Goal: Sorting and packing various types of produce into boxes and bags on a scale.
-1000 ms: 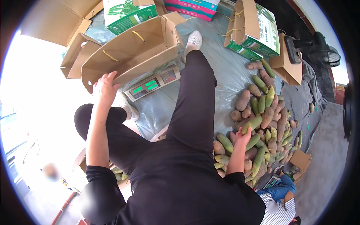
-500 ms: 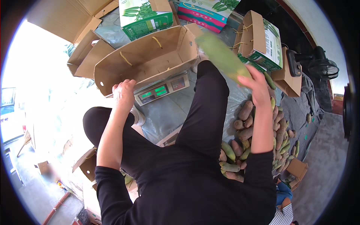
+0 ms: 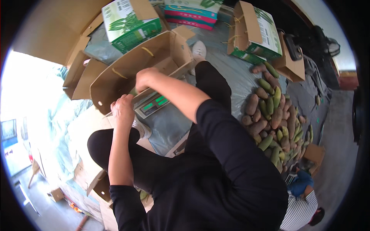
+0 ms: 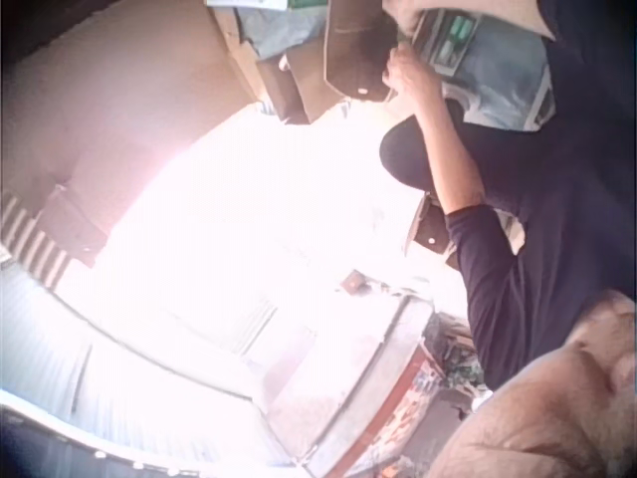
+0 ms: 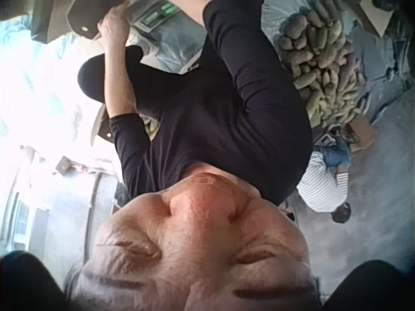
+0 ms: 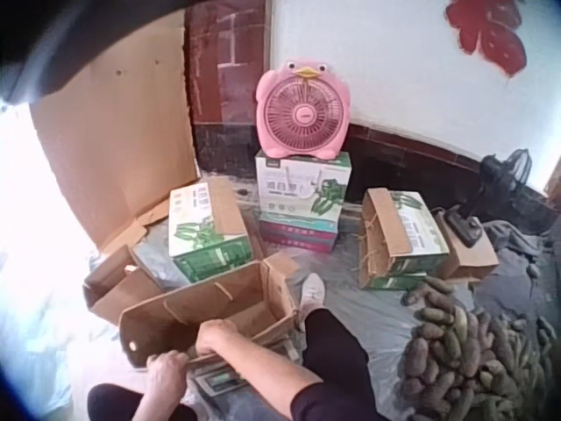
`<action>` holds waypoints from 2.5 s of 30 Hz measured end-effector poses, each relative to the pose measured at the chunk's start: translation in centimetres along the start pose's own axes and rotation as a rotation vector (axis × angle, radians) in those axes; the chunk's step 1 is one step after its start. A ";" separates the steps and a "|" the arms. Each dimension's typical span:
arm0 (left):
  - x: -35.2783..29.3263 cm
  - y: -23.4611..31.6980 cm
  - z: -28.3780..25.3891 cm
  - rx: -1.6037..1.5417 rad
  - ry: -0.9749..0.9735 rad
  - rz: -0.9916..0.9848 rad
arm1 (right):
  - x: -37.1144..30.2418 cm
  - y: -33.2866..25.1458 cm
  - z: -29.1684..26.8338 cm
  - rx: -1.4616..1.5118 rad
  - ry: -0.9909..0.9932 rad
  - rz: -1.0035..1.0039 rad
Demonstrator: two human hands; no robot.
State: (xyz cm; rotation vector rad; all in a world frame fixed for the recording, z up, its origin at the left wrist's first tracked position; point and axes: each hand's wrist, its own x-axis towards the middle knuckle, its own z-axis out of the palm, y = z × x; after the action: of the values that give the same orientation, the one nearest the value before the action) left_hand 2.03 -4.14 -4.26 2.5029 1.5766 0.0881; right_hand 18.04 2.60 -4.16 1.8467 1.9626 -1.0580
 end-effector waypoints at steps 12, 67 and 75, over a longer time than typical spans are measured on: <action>0.4 -0.4 0.3 0.044 -0.066 0.048 | -5.6 5.3 -1.3 0.353 0.584 -0.294; 0.3 0.7 0.1 0.008 0.023 -0.058 | -25.3 36.0 22.4 1.984 1.113 0.399; 0.1 0.6 -0.1 -0.024 0.042 -0.049 | -20.9 24.0 -1.0 1.141 0.782 -0.205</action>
State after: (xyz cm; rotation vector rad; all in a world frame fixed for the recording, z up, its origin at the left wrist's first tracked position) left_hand 2.60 -4.32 -4.09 2.4579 1.6415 0.1525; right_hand 44.44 -14.18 1.63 3.0356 2.1098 -2.0415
